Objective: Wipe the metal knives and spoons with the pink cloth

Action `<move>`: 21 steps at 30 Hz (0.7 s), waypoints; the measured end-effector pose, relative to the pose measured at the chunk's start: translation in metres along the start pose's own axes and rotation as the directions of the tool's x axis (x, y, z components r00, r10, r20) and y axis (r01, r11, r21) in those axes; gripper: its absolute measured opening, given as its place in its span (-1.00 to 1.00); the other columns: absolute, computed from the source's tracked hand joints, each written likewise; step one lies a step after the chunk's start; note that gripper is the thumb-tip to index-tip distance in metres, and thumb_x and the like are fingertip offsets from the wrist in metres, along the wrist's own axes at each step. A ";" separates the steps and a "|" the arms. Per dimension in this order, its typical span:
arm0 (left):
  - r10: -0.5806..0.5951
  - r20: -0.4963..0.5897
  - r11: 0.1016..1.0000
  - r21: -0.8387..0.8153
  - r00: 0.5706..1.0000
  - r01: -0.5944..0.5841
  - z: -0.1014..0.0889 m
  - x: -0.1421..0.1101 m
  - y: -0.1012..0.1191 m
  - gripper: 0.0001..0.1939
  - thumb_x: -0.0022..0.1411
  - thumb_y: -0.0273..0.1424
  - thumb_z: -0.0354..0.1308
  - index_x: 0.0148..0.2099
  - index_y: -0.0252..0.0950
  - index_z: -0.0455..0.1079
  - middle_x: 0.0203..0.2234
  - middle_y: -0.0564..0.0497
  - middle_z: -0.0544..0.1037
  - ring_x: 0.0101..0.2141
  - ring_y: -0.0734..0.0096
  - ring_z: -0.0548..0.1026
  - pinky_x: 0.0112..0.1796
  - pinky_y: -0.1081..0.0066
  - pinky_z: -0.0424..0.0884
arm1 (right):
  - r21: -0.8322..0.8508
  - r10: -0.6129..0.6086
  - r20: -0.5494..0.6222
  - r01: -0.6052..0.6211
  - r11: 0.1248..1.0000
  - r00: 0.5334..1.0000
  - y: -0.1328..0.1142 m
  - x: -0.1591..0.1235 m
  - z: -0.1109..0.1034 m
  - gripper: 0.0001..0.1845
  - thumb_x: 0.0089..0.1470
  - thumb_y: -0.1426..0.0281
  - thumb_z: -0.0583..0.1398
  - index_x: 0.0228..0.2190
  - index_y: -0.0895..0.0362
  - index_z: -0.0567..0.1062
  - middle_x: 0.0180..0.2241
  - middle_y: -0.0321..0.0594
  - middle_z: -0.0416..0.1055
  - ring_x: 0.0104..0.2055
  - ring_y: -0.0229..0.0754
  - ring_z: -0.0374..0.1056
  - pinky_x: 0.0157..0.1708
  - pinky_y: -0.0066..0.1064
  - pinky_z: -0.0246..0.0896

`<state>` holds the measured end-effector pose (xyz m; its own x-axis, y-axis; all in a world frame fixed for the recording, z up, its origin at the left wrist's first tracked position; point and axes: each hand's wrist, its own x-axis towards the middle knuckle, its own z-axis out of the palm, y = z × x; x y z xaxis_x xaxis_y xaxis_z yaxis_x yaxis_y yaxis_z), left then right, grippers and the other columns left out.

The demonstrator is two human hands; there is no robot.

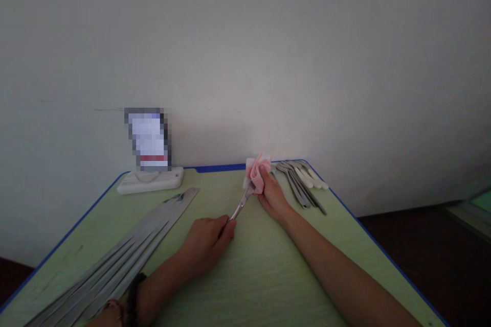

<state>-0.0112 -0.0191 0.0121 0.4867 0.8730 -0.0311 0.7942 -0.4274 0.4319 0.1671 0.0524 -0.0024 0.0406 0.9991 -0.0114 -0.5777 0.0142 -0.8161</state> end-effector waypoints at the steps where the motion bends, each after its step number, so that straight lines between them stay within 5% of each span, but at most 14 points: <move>1: 0.001 0.000 1.000 -0.001 1.000 -0.001 0.000 0.000 0.000 -0.58 0.35 -0.27 -0.27 -0.40 -0.25 0.33 -0.53 -0.01 0.53 -0.47 0.33 0.49 -0.41 0.44 0.19 | -0.004 0.001 0.004 -0.001 1.000 1.000 0.000 0.000 0.001 -0.61 -0.17 0.06 0.31 -0.50 0.17 0.51 -0.58 -0.33 0.36 -0.57 -0.33 0.14 -0.64 -0.50 -0.02; 7: -0.010 -0.006 1.000 0.008 1.000 0.010 0.002 -0.001 0.000 -0.59 0.35 -0.26 -0.26 -0.38 -0.26 0.33 -0.56 0.00 0.50 -0.50 0.33 0.47 -0.45 0.44 0.14 | -0.028 0.001 0.001 -0.001 1.000 1.000 -0.002 -0.002 0.002 -0.59 -0.17 0.05 0.30 -0.48 0.17 0.52 -0.58 -0.32 0.35 -0.57 -0.33 0.13 -0.64 -0.48 -0.03; 10: -0.024 -0.027 0.997 -0.073 0.999 0.022 0.002 -0.001 0.000 -0.66 0.34 -0.27 -0.24 -0.13 -0.27 0.32 -0.61 0.07 0.45 -0.55 0.34 0.44 -0.48 0.45 0.11 | -0.043 -0.001 -0.001 0.001 0.999 1.000 -0.001 -0.002 0.001 -0.60 -0.15 0.05 0.29 -0.51 0.16 0.50 -0.59 -0.33 0.34 -0.58 -0.33 0.11 -0.64 -0.48 -0.04; 14: 0.008 -0.064 0.976 -0.217 0.998 -0.022 0.003 -0.002 -0.001 -0.58 0.33 -0.33 -0.22 0.21 -0.24 0.06 -0.65 0.19 0.36 -0.61 0.40 0.35 -0.50 0.49 0.09 | -0.084 0.003 -0.005 -0.003 0.996 1.000 0.002 0.000 0.000 -0.59 -0.13 0.04 0.27 -0.51 0.16 0.49 -0.57 -0.31 0.37 -0.55 -0.31 0.15 -0.58 -0.47 0.02; 21: 0.021 -0.059 0.982 -0.186 0.998 -0.032 0.002 -0.002 -0.001 -0.55 0.32 -0.32 -0.23 0.23 -0.18 0.11 -0.66 0.19 0.26 -0.61 0.40 0.32 -0.49 0.48 0.07 | -0.113 -0.009 -0.004 0.009 0.994 1.000 0.002 -0.001 0.001 -0.58 -0.13 0.02 0.27 -0.50 0.16 0.51 -0.54 -0.29 0.42 -0.51 -0.27 0.20 -0.52 -0.44 0.06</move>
<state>-0.0120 -0.0205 0.0098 0.4812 0.8760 0.0315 0.6966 -0.4040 0.5929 0.1651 0.0516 -0.0033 0.0489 0.9988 -0.0061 -0.4811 0.0182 -0.8765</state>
